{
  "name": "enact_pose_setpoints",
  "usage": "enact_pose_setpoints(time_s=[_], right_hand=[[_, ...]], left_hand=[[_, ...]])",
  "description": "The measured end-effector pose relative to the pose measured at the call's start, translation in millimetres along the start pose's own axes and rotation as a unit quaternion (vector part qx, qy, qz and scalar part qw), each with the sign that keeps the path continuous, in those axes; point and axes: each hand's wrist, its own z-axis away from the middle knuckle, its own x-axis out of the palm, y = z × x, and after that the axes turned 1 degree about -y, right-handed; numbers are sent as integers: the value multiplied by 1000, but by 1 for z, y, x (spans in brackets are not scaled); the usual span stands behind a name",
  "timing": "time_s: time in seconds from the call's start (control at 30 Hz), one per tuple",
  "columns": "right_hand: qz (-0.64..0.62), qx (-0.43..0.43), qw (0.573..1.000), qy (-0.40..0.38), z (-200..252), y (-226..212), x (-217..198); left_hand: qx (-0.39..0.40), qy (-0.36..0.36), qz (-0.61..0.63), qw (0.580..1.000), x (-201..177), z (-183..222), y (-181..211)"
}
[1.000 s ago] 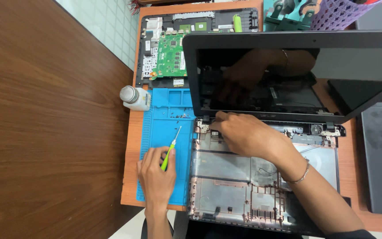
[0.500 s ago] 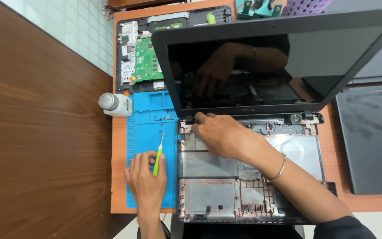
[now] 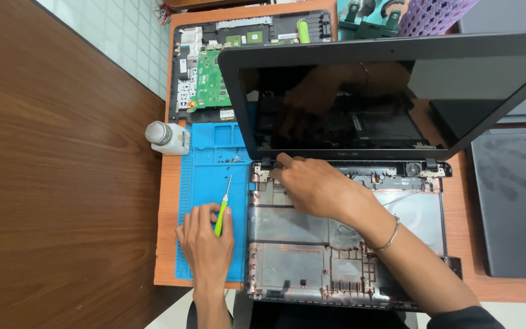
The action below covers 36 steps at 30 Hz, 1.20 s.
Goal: The person uses a screwdriver and their hands to disassemble and remove internal components and connectors from an open laptop chassis.
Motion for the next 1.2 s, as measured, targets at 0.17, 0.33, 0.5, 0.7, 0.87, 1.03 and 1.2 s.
enact_pose_setpoints(time_s=[0.17,0.33,0.5,0.7,0.87,1.03,1.2], right_hand=[[-15,0,1000,-4,-1,1,1],[-14,-19,1000,14,-1,6,3],[-24,-11,1000,-8,-2,6,-1],[-30,-7,999,-9,-3,0,-8],[-43,-1,999,-9,-5,0,-9],[-43,14,999,-23,-6,1,-10],[-44,31,998,-46,-7,-3,-18]], left_hand=[[-3,-2,-1,1000,-1,0,0],[-7,-12,11,1000,-4,-2,2],[2,-8,58,998,-15,-11,1],[-63,-35,110,991,-37,-33,10],[0,9,206,979,-44,-49,4],[-64,66,371,924,-26,-58,-15],[-88,114,446,883,-18,-73,-25]])
